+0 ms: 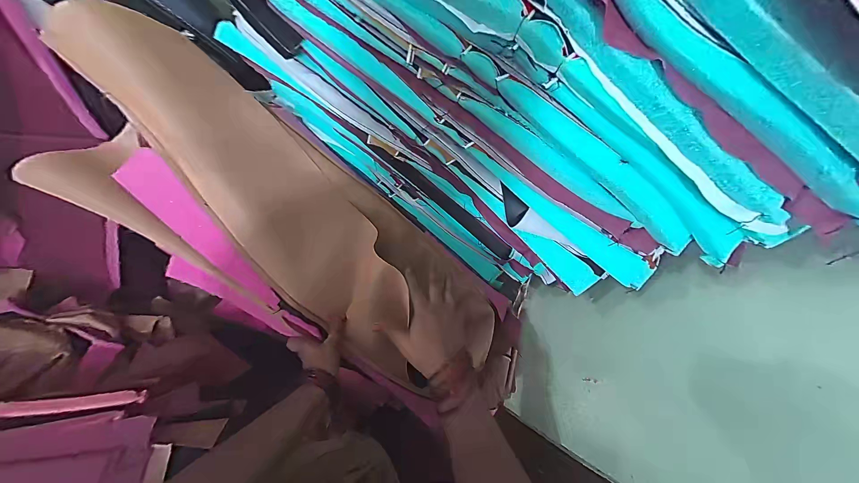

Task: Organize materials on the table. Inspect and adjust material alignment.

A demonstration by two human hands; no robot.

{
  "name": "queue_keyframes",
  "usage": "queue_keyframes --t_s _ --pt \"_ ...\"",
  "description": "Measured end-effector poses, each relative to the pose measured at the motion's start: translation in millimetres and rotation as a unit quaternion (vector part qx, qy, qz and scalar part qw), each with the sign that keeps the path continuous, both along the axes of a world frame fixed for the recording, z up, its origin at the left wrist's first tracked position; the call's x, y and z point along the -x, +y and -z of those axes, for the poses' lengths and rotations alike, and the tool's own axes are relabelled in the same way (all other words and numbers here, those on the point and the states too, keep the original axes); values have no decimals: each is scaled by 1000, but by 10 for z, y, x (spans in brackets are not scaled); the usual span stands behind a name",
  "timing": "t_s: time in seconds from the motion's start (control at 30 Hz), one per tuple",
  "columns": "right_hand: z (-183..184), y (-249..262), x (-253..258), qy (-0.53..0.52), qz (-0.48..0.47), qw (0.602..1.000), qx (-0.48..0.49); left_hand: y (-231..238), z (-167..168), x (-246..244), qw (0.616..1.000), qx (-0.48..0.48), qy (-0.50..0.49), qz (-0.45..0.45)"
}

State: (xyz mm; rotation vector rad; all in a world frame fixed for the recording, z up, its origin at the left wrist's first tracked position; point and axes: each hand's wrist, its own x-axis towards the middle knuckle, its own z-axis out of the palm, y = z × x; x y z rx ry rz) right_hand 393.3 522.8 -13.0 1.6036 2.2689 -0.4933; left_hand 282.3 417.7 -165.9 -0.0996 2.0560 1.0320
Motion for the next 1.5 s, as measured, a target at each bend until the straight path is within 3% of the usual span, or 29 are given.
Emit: queue_keyframes --t_s 0.1,0.2,0.37,0.47,0.63,0.77,0.83,0.87,0.93,1.0,1.07,1.13,1.17,1.23,1.3,1.37,1.43,1.5 --pt "1104 191 -42 -78 51 990 107 146 138 25 999 35 -17 24" --pt "1457 324 -81 -93 22 992 88 205 365 112 998 42 -23 35" --pt "1339 283 -83 -95 7 992 83 -10 259 152 998 -22 -30 58" --pt "1292 263 -59 -71 21 994 86 -106 310 149 995 -92 -37 23" --pt "1403 260 -49 -54 41 995 68 -34 430 234 996 -57 -60 37" --pt "629 177 22 18 64 988 140 -92 276 311 992 -62 -98 57" --pt "180 -57 -208 167 102 978 78 -151 226 349 989 -59 -118 64" --pt "37 -235 -390 235 128 963 -11 -183 263 378 989 -62 -120 61" --pt "57 -472 -829 328 171 885 -283 -206 224 442 993 -58 -88 54" --pt "179 -533 -1286 344 273 808 -392 -190 8 439 993 -17 47 104" --pt "327 -628 -1645 277 409 801 -338 -226 -272 364 942 -44 247 224" --pt "481 -728 -1793 162 482 840 -192 -255 -330 267 825 -177 405 352" --pt "615 -778 -1769 119 479 858 -144 -237 -322 236 749 -224 442 439" --pt "934 -902 -1650 96 448 871 -181 -170 -344 118 603 -273 448 601" --pt "1075 -956 -1559 94 472 853 -200 -87 -378 -33 520 -191 407 726" --pt "1020 -910 -1513 87 539 830 -110 36 -421 -114 484 -77 376 787" --pt "933 -927 -1484 101 572 813 -27 147 -469 -137 486 -8 344 803" --pt "949 -983 -1386 88 525 847 12 276 -484 -140 495 30 320 807"
